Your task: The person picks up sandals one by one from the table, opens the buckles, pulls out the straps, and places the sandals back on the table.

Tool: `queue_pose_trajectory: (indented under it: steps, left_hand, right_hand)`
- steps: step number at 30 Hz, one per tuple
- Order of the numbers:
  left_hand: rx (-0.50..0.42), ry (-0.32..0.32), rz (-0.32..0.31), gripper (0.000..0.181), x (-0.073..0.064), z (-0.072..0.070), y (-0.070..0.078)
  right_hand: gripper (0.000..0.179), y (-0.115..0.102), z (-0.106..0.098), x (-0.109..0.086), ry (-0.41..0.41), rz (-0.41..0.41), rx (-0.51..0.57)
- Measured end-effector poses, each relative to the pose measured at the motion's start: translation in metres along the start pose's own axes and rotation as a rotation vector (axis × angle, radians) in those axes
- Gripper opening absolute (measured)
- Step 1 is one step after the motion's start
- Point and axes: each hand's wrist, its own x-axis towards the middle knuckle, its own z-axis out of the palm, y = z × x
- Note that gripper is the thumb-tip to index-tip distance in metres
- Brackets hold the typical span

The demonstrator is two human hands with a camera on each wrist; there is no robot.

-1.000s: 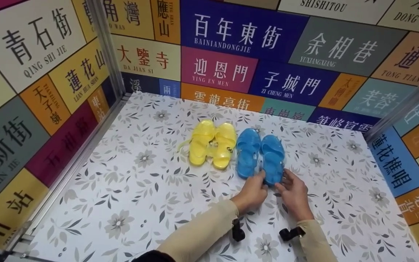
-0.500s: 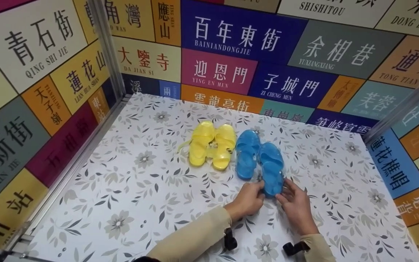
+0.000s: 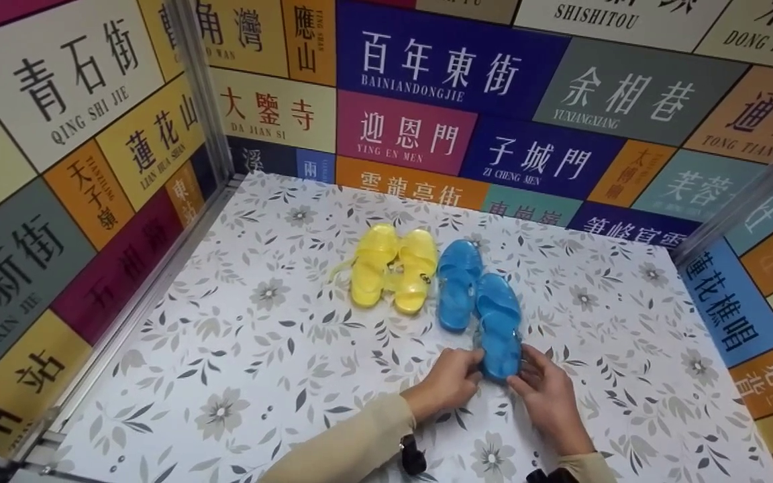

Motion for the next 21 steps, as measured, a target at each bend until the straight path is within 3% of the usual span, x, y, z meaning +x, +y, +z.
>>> queue_pose_trajectory:
  steps: [6, 11, 13, 18, 19, 21]
  left_hand:
    - [0.024, -0.025, 0.028, 0.028, -0.006, -0.002, 0.001]
    - [0.053, -0.063, 0.059, 0.019, -0.008, -0.005, -0.003]
    - [0.057, -0.010, 0.082, 0.015, -0.007, -0.007, -0.006]
    - [0.018, 0.286, 0.191, 0.025, 0.005, -0.012, -0.008]
    - [0.031, 0.320, 0.222, 0.023, 0.008, -0.013, -0.006]
    - [0.094, 0.327, 0.291, 0.022, 0.018, -0.014, 0.001]
  right_hand:
    - [0.070, 0.002, -0.001, -0.004, -0.012, -0.005, 0.008]
    - [0.068, 0.004, -0.003, -0.005, -0.040, -0.009, -0.011]
    - [0.063, 0.007, -0.004, -0.005, -0.041, -0.021, -0.025]
    - [0.045, 0.013, -0.007, -0.001, 0.001, -0.020, -0.052]
    - [0.043, 0.014, -0.008, 0.000, 0.009, -0.015, -0.053]
    - [0.040, 0.015, -0.009, 0.002, 0.023, -0.010, -0.055]
